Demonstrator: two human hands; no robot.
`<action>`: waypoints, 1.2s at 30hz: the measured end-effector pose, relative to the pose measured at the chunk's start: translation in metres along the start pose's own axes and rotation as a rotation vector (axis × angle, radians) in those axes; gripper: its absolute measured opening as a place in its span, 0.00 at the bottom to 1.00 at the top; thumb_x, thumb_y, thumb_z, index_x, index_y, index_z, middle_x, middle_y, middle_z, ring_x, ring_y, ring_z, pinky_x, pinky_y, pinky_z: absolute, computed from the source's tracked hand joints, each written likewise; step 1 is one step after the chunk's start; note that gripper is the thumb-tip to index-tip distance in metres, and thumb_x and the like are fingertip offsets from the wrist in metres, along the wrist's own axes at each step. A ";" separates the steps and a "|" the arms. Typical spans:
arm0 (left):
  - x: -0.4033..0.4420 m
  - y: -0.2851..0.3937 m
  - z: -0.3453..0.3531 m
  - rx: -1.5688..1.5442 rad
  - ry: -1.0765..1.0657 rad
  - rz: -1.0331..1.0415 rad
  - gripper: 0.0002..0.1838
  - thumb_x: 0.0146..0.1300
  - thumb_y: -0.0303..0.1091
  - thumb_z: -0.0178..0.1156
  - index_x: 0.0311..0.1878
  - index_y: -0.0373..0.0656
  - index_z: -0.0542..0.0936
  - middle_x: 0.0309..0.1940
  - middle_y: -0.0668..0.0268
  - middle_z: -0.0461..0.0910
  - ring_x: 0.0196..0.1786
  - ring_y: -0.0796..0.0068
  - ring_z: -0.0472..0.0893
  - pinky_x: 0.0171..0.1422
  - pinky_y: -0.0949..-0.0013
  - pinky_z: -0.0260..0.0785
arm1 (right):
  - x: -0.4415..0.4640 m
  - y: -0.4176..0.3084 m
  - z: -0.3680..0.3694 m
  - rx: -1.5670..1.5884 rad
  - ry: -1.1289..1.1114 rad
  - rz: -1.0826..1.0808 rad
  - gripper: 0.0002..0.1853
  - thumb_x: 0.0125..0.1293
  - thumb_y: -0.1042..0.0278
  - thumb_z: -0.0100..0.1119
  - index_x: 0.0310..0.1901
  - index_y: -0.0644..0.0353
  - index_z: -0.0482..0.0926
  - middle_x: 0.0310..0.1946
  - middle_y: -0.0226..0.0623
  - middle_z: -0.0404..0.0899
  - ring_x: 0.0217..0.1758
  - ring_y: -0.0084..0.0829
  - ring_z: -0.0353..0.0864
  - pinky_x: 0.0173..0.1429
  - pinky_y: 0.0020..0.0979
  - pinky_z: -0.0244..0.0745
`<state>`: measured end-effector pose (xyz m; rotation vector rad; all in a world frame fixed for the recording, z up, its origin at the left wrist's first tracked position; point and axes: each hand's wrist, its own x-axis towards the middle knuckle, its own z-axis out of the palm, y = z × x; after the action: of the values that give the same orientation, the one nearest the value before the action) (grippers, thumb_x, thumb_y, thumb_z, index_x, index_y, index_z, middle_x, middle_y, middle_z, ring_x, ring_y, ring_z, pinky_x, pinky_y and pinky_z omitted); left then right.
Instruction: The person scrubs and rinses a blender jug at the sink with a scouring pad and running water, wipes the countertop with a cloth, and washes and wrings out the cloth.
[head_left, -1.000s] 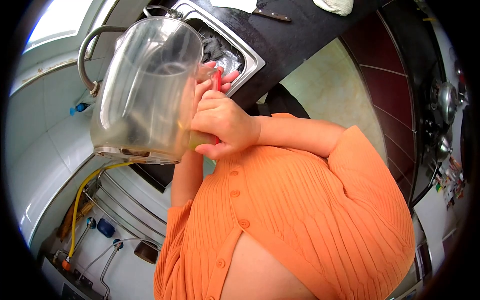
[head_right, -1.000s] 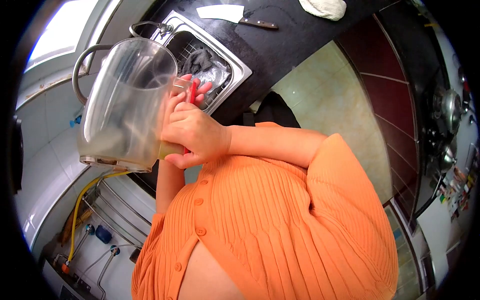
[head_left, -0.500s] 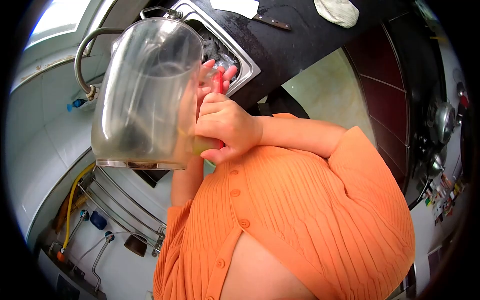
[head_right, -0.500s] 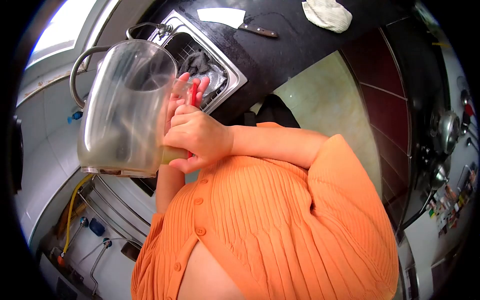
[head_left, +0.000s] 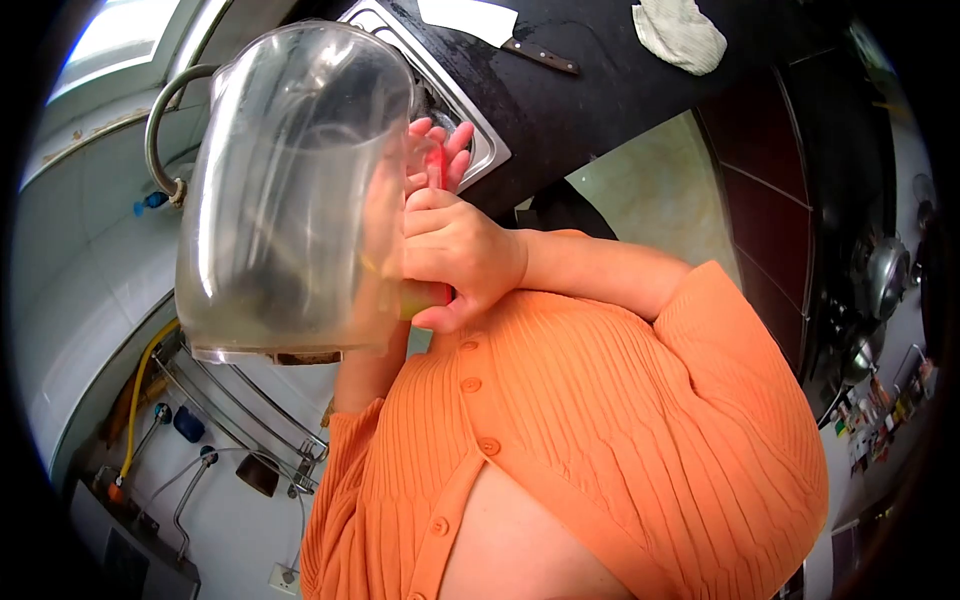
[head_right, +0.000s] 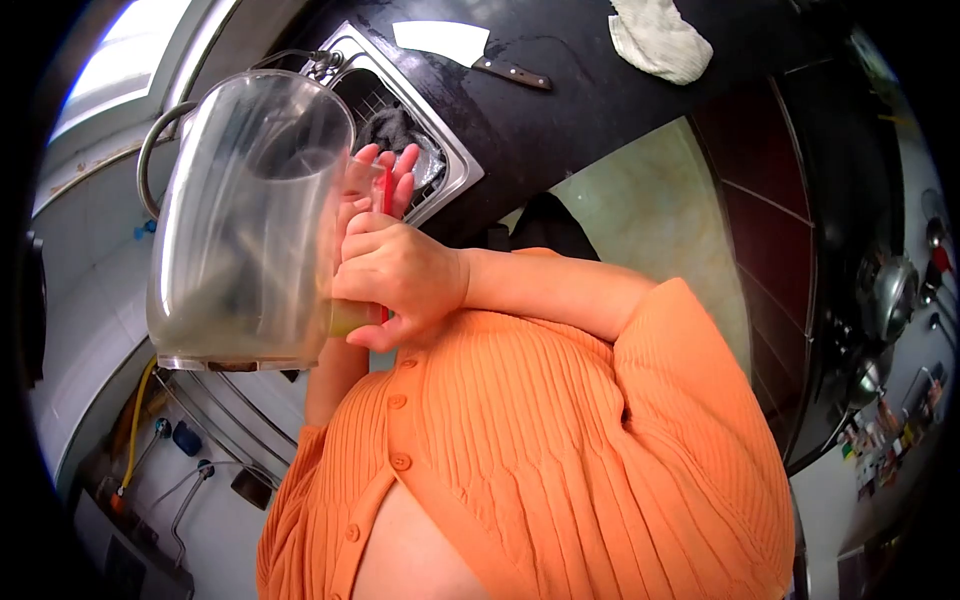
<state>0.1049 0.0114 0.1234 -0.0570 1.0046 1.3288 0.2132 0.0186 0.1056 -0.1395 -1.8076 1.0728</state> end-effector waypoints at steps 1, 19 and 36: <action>-0.001 0.001 -0.001 0.003 0.002 0.003 0.14 0.65 0.24 0.52 0.53 0.32 0.71 0.49 0.54 0.73 0.61 0.46 0.71 0.57 0.65 0.78 | 0.001 0.002 0.001 0.032 0.040 -0.027 0.20 0.54 0.48 0.62 0.31 0.60 0.77 0.23 0.34 0.71 0.30 0.38 0.69 0.45 0.36 0.65; 0.041 0.004 -0.019 0.187 -0.159 0.284 0.10 0.69 0.40 0.55 0.46 0.46 0.74 0.40 0.67 0.76 0.42 0.76 0.74 0.60 0.63 0.69 | 0.001 0.010 -0.012 -0.036 0.432 0.367 0.06 0.52 0.71 0.60 0.32 0.58 0.75 0.34 0.36 0.71 0.41 0.35 0.70 0.51 0.34 0.67; 0.066 0.036 -0.037 0.687 -0.130 0.088 0.15 0.69 0.38 0.53 0.54 0.40 0.73 0.44 0.68 0.74 0.51 0.77 0.72 0.59 0.72 0.64 | 0.014 0.081 -0.019 1.073 0.149 1.181 0.15 0.67 0.55 0.48 0.44 0.60 0.69 0.34 0.36 0.71 0.34 0.25 0.71 0.31 0.25 0.68</action>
<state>0.0480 0.0531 0.0775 0.5914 1.3117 0.9897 0.1924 0.0857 0.0591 -0.6371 -0.6825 2.6024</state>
